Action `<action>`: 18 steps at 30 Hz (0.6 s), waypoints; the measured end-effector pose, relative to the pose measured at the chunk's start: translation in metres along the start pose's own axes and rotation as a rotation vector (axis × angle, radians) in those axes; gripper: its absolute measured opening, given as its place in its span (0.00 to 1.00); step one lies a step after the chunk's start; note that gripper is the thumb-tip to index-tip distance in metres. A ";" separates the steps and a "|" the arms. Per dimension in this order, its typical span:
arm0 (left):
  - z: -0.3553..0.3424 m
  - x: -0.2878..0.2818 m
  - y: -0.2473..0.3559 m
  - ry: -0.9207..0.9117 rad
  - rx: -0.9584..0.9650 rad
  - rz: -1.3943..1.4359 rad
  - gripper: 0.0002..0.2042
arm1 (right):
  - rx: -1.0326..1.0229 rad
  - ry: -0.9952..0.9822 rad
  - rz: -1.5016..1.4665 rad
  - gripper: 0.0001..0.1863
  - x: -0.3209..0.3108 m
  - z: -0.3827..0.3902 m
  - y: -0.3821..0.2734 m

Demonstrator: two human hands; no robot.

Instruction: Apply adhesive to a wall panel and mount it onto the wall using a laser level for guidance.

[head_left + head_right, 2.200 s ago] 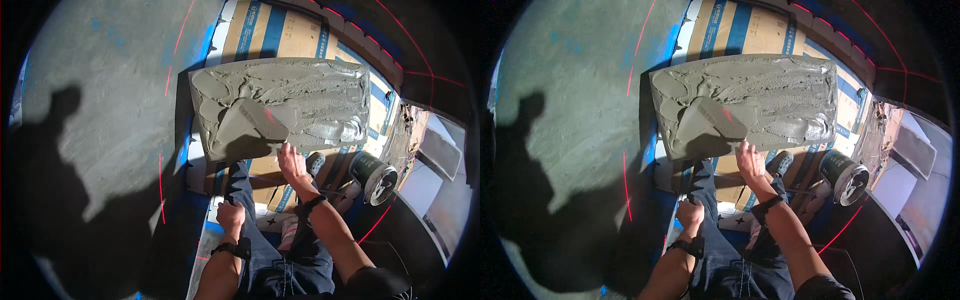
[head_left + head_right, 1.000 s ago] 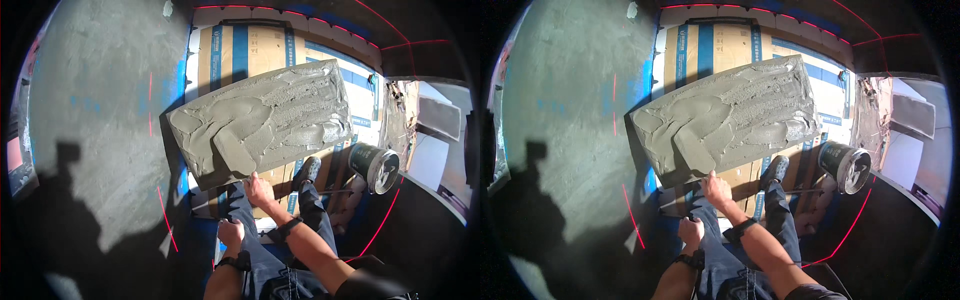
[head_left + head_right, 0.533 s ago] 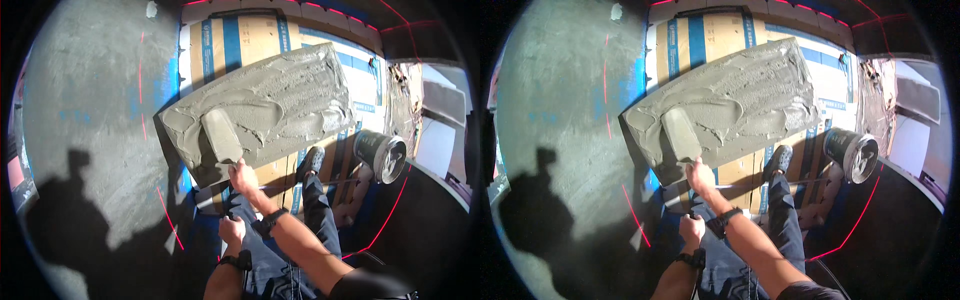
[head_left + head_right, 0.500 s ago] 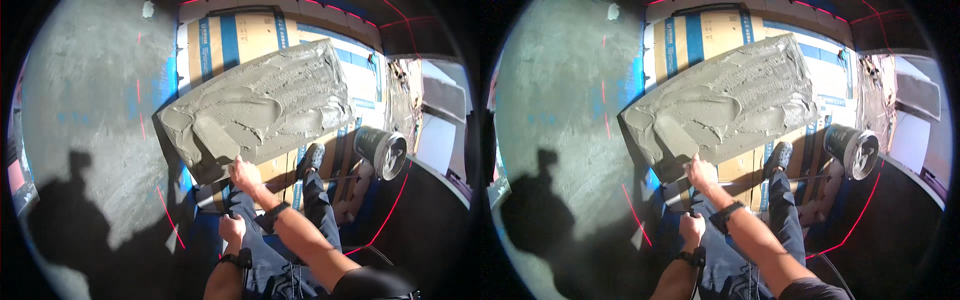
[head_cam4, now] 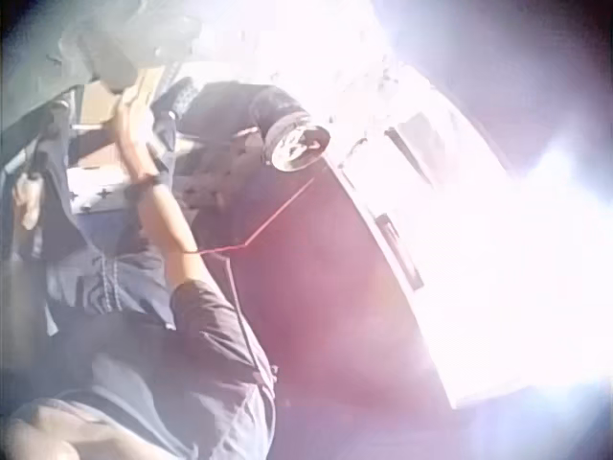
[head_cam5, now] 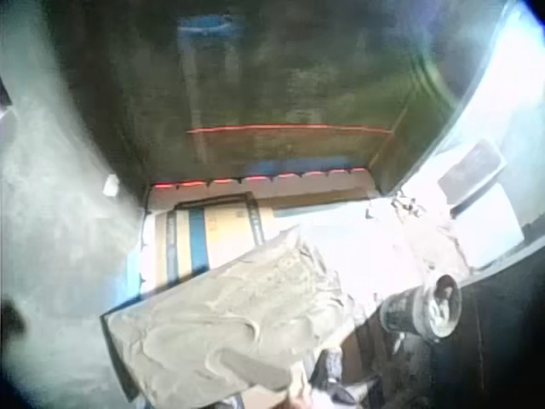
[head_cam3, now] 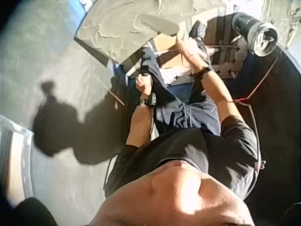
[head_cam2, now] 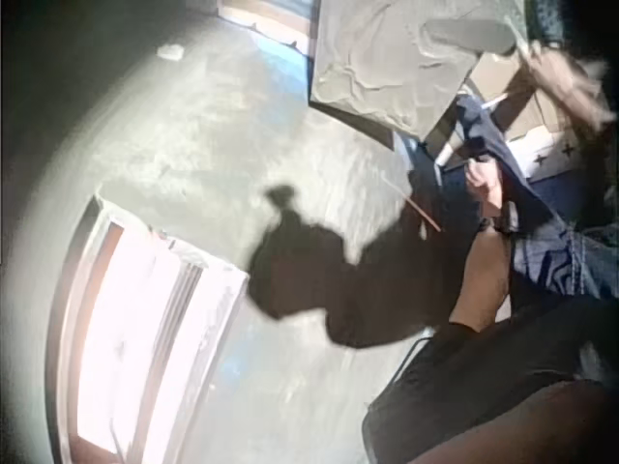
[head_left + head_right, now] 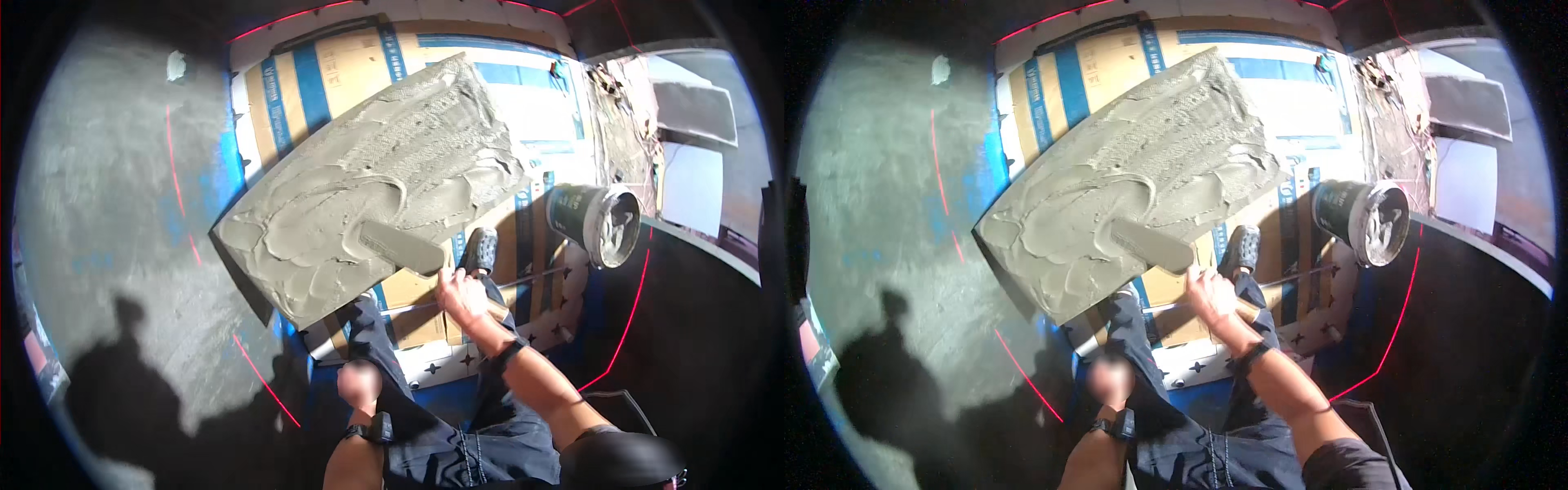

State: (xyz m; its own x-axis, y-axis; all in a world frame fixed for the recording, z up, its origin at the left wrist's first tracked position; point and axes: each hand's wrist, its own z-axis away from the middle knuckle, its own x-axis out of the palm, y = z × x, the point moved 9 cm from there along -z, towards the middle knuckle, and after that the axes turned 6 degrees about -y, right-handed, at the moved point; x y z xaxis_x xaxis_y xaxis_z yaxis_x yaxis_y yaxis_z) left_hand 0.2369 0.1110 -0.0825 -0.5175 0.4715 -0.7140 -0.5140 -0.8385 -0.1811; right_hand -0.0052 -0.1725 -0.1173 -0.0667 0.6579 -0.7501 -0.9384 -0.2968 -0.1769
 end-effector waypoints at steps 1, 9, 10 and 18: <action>0.002 0.002 0.008 -0.020 -0.015 0.005 0.19 | 0.061 0.056 0.048 0.12 -0.014 -0.003 0.035; 0.005 -0.008 0.012 -0.014 -0.064 -0.025 0.18 | 0.640 0.227 -1.046 0.22 0.020 0.014 0.105; 0.008 -0.001 0.023 -0.035 -0.044 -0.025 0.18 | 0.537 0.299 -0.974 0.22 0.037 0.005 0.106; 0.002 0.006 0.015 0.006 0.006 -0.038 0.16 | 0.263 0.045 -0.606 0.18 0.024 0.006 -0.026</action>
State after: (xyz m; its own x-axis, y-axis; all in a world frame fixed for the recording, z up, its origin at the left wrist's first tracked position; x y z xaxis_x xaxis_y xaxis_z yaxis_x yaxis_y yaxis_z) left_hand 0.2250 0.1022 -0.0886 -0.4936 0.5013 -0.7107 -0.5371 -0.8184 -0.2043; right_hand 0.0152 -0.1452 -0.1266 0.5082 0.6242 -0.5934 -0.8572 0.2996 -0.4189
